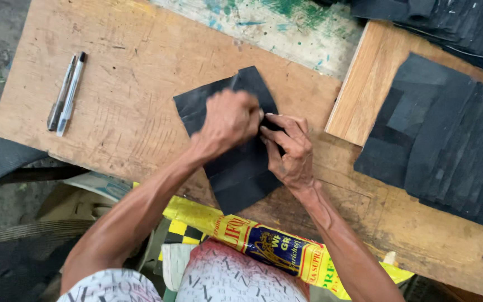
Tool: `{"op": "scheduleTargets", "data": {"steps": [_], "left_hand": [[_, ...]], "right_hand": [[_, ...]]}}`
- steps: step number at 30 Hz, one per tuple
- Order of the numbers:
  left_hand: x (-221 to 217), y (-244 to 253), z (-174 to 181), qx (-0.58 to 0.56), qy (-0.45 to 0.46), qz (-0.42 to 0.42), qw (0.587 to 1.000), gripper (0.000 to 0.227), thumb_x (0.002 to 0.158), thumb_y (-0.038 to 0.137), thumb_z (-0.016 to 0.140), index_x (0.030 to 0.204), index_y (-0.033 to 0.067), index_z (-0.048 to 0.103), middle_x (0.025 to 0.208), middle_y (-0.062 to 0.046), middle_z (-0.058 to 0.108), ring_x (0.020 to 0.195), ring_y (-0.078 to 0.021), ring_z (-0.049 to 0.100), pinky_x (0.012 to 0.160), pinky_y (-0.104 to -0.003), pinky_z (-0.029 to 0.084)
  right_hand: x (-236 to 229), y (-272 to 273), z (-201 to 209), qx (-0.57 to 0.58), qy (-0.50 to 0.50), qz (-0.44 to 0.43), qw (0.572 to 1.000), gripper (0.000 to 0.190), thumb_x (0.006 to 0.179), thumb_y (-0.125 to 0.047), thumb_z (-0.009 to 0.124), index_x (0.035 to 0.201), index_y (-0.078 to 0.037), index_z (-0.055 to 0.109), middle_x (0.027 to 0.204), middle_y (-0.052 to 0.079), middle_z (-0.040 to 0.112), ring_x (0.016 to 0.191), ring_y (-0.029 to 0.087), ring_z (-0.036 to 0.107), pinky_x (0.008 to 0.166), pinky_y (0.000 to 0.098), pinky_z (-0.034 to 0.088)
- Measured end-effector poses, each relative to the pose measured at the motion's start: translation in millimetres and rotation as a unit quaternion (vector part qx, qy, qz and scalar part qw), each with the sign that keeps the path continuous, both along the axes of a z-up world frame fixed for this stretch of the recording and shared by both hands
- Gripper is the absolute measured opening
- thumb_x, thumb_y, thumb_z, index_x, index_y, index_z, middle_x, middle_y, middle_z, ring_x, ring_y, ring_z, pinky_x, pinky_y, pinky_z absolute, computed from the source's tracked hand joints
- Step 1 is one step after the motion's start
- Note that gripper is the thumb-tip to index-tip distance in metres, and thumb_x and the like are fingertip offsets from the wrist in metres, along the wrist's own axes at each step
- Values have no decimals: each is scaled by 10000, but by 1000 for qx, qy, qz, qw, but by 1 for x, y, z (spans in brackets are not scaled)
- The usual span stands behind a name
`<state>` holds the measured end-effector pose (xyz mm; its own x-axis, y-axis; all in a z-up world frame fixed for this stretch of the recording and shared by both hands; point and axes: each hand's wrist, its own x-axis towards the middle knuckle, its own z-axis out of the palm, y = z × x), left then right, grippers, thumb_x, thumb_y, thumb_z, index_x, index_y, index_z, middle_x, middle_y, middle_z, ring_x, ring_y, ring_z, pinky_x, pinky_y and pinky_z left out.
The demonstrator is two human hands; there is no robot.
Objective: The person repeatedly rubs the edges and surfaces of black rubber pieces with a small abrasive block on a wooden workbench. They handle the pieces one at a time, aligning and rubbing them before stacking them with others.
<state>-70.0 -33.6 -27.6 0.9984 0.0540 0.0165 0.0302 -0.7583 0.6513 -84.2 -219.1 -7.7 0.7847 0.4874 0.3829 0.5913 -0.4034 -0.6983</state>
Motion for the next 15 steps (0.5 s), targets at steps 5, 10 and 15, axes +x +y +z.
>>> {"op": "scheduleTargets", "data": {"steps": [5, 10, 15], "left_hand": [[-5, 1, -6, 0, 10, -33, 999, 180, 819, 217, 710, 697, 85, 705, 672, -216, 670, 612, -442, 643, 584, -571, 492], [28, 65, -3, 97, -105, 91, 986, 153, 894, 162, 718, 947, 22, 685, 810, -178, 653, 705, -369, 640, 586, -528, 460], [-37, 90, 22, 77, -119, 109, 984, 183, 920, 223, 777, 892, 59, 701, 935, -171, 622, 848, -383, 632, 694, -484, 502]], "right_hand": [[-1, -2, -2, -12, 3, -1, 1000, 220, 838, 50, 767, 1045, -24, 765, 1217, 129, 711, 1142, 323, 638, 1002, 411, 525], [-1, -2, 0, -15, 17, -19, 1000, 211, 871, 1, 781, 1077, -34, 753, 1229, 143, 707, 1129, 333, 644, 1007, 420, 507], [4, 4, 28, -53, -5, -50, 997, 574, 758, -6, 763, 1288, 109, 574, 1140, 222, 675, 1051, 396, 610, 932, 483, 444]]}}
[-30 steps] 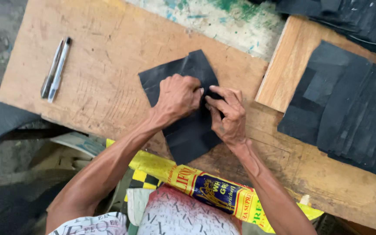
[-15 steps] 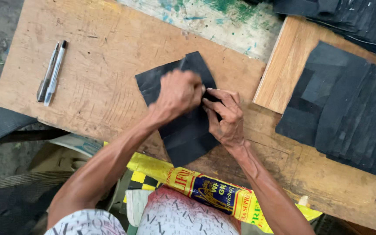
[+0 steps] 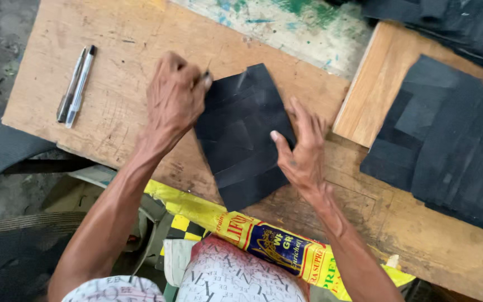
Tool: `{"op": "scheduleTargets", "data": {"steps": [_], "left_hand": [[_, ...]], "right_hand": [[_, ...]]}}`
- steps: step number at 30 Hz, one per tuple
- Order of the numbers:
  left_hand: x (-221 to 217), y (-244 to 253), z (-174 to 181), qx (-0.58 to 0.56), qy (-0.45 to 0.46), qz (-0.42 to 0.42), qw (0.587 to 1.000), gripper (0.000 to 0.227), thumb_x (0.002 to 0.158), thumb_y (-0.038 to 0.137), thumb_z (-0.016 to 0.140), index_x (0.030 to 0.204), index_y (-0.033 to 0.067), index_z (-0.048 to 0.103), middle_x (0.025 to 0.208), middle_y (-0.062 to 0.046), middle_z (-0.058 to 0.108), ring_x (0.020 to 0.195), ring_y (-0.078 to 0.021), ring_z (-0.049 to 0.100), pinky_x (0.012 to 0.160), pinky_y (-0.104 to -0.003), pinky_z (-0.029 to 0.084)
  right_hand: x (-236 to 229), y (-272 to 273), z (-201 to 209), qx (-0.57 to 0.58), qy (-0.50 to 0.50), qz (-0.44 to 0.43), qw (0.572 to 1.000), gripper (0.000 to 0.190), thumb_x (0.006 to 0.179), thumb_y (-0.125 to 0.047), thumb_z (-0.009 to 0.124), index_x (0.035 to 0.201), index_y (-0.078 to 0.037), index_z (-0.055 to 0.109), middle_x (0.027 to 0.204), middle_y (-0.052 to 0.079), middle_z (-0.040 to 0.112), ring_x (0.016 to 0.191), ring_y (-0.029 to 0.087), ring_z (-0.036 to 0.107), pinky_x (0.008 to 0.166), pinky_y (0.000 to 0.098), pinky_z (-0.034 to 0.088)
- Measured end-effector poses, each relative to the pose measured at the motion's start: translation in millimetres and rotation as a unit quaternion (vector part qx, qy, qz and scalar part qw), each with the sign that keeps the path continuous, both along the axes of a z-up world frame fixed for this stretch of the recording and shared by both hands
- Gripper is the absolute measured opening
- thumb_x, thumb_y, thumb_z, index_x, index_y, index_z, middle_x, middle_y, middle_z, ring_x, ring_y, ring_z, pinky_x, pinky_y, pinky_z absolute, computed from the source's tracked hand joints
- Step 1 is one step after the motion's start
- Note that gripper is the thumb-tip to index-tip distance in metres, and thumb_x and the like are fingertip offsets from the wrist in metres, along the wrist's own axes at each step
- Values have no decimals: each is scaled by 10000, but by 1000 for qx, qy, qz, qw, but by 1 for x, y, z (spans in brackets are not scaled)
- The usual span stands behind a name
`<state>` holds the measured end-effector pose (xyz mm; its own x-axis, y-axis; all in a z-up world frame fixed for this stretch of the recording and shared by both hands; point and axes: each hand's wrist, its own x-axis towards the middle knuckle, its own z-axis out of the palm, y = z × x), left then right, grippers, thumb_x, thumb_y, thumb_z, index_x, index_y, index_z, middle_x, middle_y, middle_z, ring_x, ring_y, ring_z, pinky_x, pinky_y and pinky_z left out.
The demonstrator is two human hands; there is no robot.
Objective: The person repeatedly rubs the edges and surfaces of black rubber pieces with a small abrasive block on a wooden workbench. They handle the pieces one at a time, aligning and rubbing them before stacking them with others.
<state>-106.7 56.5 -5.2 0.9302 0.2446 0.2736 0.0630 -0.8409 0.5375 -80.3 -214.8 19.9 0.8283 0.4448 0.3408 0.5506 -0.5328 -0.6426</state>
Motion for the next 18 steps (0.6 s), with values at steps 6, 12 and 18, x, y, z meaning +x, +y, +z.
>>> {"op": "scheduleTargets", "data": {"steps": [6, 12, 18], "left_hand": [[-53, -17, 13, -30, 99, 35, 994, 183, 883, 217, 776, 878, 44, 716, 914, -193, 592, 845, -398, 609, 708, -505, 486], [-105, -50, 23, -152, 120, 36, 980, 186, 935, 212, 717, 891, 34, 689, 826, -163, 633, 745, -360, 642, 655, -481, 485], [-70, -67, -1, -103, 101, -18, 989, 232, 923, 209, 704, 763, 52, 646, 756, -159, 631, 695, -382, 627, 590, -498, 457]], "right_hand": [[53, 30, 9, -12, 298, -48, 953, 417, 865, 21, 666, 1273, -61, 692, 976, 185, 649, 906, 360, 651, 815, 436, 542], [39, 31, 1, -8, -52, 62, 997, 229, 911, 55, 747, 1112, -54, 748, 1213, 125, 724, 1211, 317, 638, 1117, 467, 473], [-19, 33, -23, 42, 25, 88, 995, 163, 827, -27, 825, 979, -30, 767, 1275, 122, 687, 1269, 359, 575, 1080, 430, 481]]}}
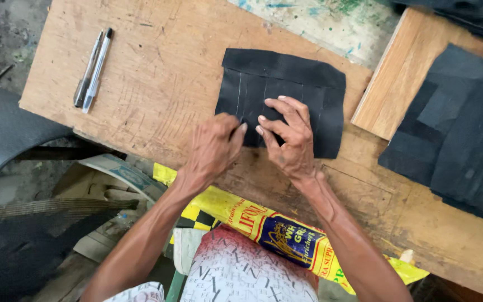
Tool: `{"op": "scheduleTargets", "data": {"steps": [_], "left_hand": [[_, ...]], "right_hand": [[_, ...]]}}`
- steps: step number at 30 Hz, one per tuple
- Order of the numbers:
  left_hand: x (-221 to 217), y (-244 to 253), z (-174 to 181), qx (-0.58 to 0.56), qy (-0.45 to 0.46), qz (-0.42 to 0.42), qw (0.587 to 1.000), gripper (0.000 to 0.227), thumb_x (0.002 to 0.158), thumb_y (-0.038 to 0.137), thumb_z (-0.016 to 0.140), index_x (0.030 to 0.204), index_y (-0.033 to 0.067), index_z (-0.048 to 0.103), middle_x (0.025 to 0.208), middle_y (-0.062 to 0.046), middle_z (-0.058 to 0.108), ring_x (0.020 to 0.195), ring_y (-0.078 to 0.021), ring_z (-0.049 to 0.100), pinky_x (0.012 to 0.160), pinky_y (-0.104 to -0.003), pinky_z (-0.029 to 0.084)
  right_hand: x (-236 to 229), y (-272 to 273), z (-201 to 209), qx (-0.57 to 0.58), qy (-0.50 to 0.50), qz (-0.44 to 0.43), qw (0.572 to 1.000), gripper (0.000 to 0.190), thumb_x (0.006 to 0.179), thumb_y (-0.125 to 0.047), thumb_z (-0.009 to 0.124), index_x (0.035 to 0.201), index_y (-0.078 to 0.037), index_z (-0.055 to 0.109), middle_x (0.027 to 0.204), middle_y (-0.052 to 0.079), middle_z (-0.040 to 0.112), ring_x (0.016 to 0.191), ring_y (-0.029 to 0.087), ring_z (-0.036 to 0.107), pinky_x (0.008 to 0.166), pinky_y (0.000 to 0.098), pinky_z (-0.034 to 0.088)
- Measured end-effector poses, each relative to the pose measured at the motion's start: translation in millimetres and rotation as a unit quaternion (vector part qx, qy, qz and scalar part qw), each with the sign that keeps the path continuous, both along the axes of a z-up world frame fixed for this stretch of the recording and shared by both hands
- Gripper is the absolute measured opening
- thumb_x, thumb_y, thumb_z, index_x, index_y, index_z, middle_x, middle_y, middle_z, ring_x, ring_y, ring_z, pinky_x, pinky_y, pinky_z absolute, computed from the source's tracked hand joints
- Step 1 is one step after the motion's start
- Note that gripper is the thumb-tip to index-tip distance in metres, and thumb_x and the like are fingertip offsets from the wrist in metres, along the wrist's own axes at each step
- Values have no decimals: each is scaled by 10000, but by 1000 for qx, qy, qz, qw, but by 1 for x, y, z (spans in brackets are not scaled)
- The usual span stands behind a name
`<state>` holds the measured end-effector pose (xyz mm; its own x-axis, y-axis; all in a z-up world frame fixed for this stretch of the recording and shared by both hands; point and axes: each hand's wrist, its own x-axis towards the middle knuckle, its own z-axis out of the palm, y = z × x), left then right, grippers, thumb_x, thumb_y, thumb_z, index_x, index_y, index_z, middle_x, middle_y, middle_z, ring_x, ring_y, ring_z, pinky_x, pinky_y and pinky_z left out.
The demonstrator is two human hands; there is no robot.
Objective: The person repeatedly rubs the edges and surfaces of black rubber pieces with a small abrasive block on a wooden workbench. They handle the pieces one at a time, aligning and rubbing them before stacking them with others.
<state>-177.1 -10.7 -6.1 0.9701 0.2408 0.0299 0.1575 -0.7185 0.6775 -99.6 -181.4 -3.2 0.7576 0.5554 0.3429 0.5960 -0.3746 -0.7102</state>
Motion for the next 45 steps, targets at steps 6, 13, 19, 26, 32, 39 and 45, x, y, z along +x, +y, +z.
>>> {"op": "scheduleTargets", "data": {"steps": [6, 13, 19, 26, 32, 39, 45], "left_hand": [[30, 10, -18, -18, -31, -49, 998, 254, 940, 180, 682, 746, 32, 611, 755, -194, 600, 706, -401, 610, 614, -512, 450], [52, 13, -25, 29, -83, -36, 995, 237, 932, 138, 713, 755, 17, 611, 768, -203, 604, 731, -426, 612, 614, -516, 450], [31, 20, -13, -44, -23, -88, 995, 171, 873, 132, 703, 738, 45, 643, 754, -186, 621, 689, -397, 623, 595, -507, 455], [33, 25, -5, -24, 21, -114, 993, 210, 862, 204, 697, 726, 51, 647, 726, -194, 614, 711, -416, 617, 626, -526, 455], [47, 21, -13, 32, 46, -128, 990, 206, 930, 206, 683, 802, 45, 668, 783, -218, 647, 763, -429, 640, 667, -523, 476], [-8, 58, 38, -19, 212, -30, 977, 206, 901, 264, 708, 838, 74, 759, 730, -205, 691, 641, -350, 686, 619, -461, 516], [21, 29, -4, 15, 20, -7, 1000, 309, 982, 219, 706, 761, 12, 645, 730, -217, 629, 668, -387, 635, 612, -487, 471]], "right_hand": [[1, -5, -10, -5, -17, 7, 1000, 172, 829, -29, 829, 993, -36, 778, 1284, 118, 684, 1278, 347, 565, 1090, 442, 476], [-1, -8, -10, -26, -17, 10, 999, 162, 824, -36, 829, 978, -48, 781, 1284, 105, 683, 1271, 341, 570, 1085, 438, 473], [3, -5, -6, -23, -22, 1, 999, 177, 798, -55, 844, 967, -63, 791, 1265, 101, 685, 1259, 338, 569, 1077, 449, 465], [10, -2, -8, -19, -32, 5, 999, 175, 797, -49, 839, 965, -49, 789, 1270, 100, 690, 1254, 340, 572, 1067, 447, 474], [2, -6, -10, -14, -16, 5, 1000, 177, 822, -58, 829, 996, -56, 796, 1275, 99, 694, 1265, 330, 576, 1087, 432, 476], [3, -5, -7, -63, -19, 10, 998, 329, 857, -193, 839, 1153, -80, 749, 1305, 62, 641, 1269, 315, 545, 1059, 460, 444], [2, 0, 2, -125, -43, 32, 991, 426, 854, -233, 818, 1254, -128, 714, 1510, 76, 558, 1324, 322, 464, 1073, 479, 394]]}}
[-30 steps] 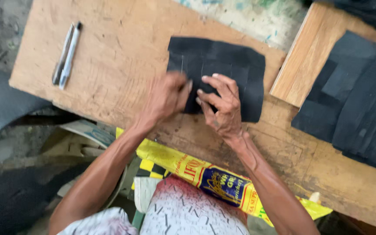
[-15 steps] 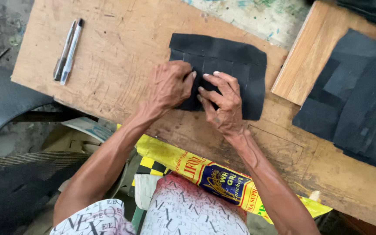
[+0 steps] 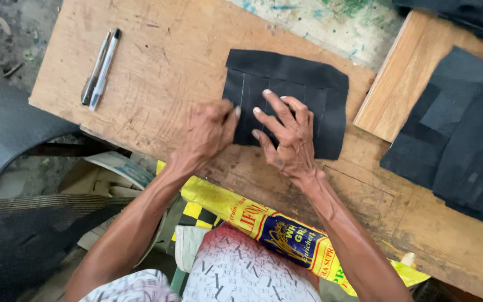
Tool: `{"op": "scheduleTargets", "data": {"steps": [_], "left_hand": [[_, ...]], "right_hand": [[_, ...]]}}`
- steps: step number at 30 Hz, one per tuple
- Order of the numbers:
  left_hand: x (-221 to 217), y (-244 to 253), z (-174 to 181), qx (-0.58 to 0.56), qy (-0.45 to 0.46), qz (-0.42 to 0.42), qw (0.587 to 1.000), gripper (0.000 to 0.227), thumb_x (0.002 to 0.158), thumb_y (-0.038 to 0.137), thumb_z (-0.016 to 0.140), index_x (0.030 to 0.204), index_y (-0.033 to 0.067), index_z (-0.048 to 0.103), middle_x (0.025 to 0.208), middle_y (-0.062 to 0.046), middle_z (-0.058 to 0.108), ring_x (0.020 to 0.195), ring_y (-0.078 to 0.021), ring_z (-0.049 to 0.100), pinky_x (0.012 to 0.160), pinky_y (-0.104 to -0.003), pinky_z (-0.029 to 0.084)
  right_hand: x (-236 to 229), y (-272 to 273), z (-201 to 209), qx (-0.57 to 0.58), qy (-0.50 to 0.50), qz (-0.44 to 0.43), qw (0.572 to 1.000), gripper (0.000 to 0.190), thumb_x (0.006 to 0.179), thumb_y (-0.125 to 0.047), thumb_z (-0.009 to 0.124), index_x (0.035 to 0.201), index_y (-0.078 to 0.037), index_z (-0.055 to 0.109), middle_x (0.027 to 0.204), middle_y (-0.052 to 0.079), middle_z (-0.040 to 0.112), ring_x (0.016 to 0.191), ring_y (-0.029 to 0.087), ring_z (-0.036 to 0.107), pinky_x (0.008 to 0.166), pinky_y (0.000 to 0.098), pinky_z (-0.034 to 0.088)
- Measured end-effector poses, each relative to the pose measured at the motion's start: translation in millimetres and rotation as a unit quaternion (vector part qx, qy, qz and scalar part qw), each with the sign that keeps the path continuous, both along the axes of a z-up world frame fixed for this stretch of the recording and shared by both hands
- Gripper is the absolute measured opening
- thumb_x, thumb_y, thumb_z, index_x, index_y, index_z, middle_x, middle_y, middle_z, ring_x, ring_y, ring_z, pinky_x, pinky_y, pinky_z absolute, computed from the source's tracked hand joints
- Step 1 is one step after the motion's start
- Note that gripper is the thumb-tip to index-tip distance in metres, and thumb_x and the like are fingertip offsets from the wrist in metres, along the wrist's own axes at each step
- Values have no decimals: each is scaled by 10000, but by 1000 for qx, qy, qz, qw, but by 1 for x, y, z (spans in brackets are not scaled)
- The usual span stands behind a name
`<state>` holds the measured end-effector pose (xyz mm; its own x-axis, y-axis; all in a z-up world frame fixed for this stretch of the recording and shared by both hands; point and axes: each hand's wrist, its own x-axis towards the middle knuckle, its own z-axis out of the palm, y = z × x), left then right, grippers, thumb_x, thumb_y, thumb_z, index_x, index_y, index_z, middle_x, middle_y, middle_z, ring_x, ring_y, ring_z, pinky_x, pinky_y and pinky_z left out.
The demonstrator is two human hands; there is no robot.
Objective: The person repeatedly rubs the edges and surfaces of black rubber pieces with a small abrasive block on a wooden workbench. They handle the pieces one at a time, aligning and rubbing them before stacking them with others.
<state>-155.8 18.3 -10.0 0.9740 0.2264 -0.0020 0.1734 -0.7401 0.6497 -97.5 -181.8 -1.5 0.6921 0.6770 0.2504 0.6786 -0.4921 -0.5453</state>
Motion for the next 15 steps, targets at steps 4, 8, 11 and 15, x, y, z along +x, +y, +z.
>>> {"op": "scheduleTargets", "data": {"steps": [4, 8, 11, 15], "left_hand": [[-8, 6, -6, -1, -40, -45, 998, 232, 889, 203, 703, 719, 54, 654, 686, -195, 634, 630, -403, 628, 555, -512, 461], [29, 4, -27, 44, -102, 6, 994, 256, 945, 190, 704, 750, 37, 639, 708, -214, 622, 665, -423, 622, 576, -527, 452], [8, 7, -13, 18, -57, -30, 998, 262, 925, 193, 702, 723, 39, 638, 686, -226, 604, 648, -434, 614, 582, -535, 451], [45, 14, -10, 12, -70, -24, 997, 282, 935, 197, 706, 721, 31, 630, 684, -234, 602, 644, -441, 615, 572, -538, 449]], "right_hand": [[0, 6, 3, -51, -11, -1, 999, 559, 800, -219, 757, 1342, -127, 658, 1494, 91, 511, 1290, 351, 441, 1041, 510, 370], [-8, 6, 0, -82, -33, 2, 996, 613, 827, -239, 726, 1424, -144, 625, 1525, 87, 480, 1311, 350, 426, 1053, 521, 369], [-5, 6, 2, -76, -39, 2, 996, 596, 833, -252, 724, 1415, -160, 633, 1522, 84, 480, 1311, 352, 422, 1051, 517, 369], [-1, 8, 2, -78, -44, 4, 996, 589, 807, -262, 724, 1382, -160, 649, 1501, 82, 487, 1287, 359, 427, 1034, 521, 371]]}}
